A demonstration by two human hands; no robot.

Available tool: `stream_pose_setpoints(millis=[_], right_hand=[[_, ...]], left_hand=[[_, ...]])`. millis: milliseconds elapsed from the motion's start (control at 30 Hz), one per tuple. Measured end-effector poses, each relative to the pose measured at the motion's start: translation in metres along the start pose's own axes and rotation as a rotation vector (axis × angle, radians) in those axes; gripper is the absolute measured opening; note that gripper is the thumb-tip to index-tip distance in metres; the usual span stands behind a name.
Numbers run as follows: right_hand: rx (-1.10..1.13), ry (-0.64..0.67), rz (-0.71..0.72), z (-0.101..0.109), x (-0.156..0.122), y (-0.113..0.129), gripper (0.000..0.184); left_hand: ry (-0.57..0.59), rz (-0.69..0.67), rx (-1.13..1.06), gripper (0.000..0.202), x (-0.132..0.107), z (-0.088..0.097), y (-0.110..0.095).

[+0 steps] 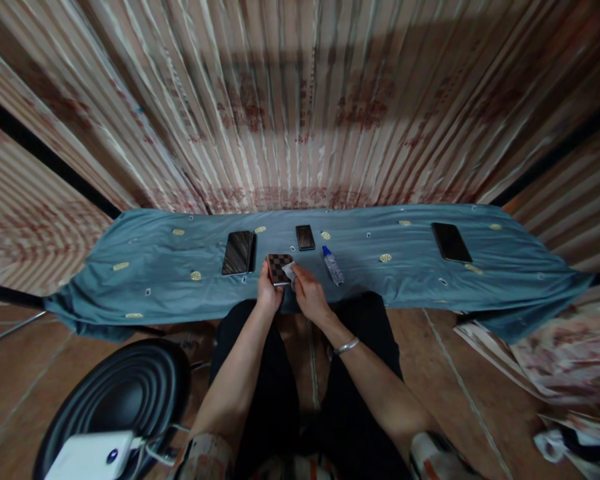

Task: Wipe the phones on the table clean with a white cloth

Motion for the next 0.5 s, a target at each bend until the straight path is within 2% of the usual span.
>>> stream_pose_setpoints(millis=[233, 367, 500], right_hand=[[0.003, 0.029, -0.012, 0.011, -0.007, 0.001, 0.041], [-0.082, 0.021, 0.039, 0.019, -0.004, 0.000, 0.036], [-0.191, -0.021, 0.103, 0.025, 0.001, 0.004, 0.031]], left_hand=[[0.008, 0.064, -0.054, 0.035, 0.001, -0.003, -0.006], [0.005, 0.129, -0.087, 0.039, -0.001, -0.007, -0.006], [-0.017, 0.127, -0.072, 0.036, -0.003, -0.008, -0.003]])
Point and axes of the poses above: each hand's wrist, its own x-axis towards the middle knuckle, its own z-axis out of the back of the hand, y = z × x, the point moved 1 cm from there along x, towards the middle knuckle, and after that the axes turned 11 degrees about -z, right-handed, at the moved point
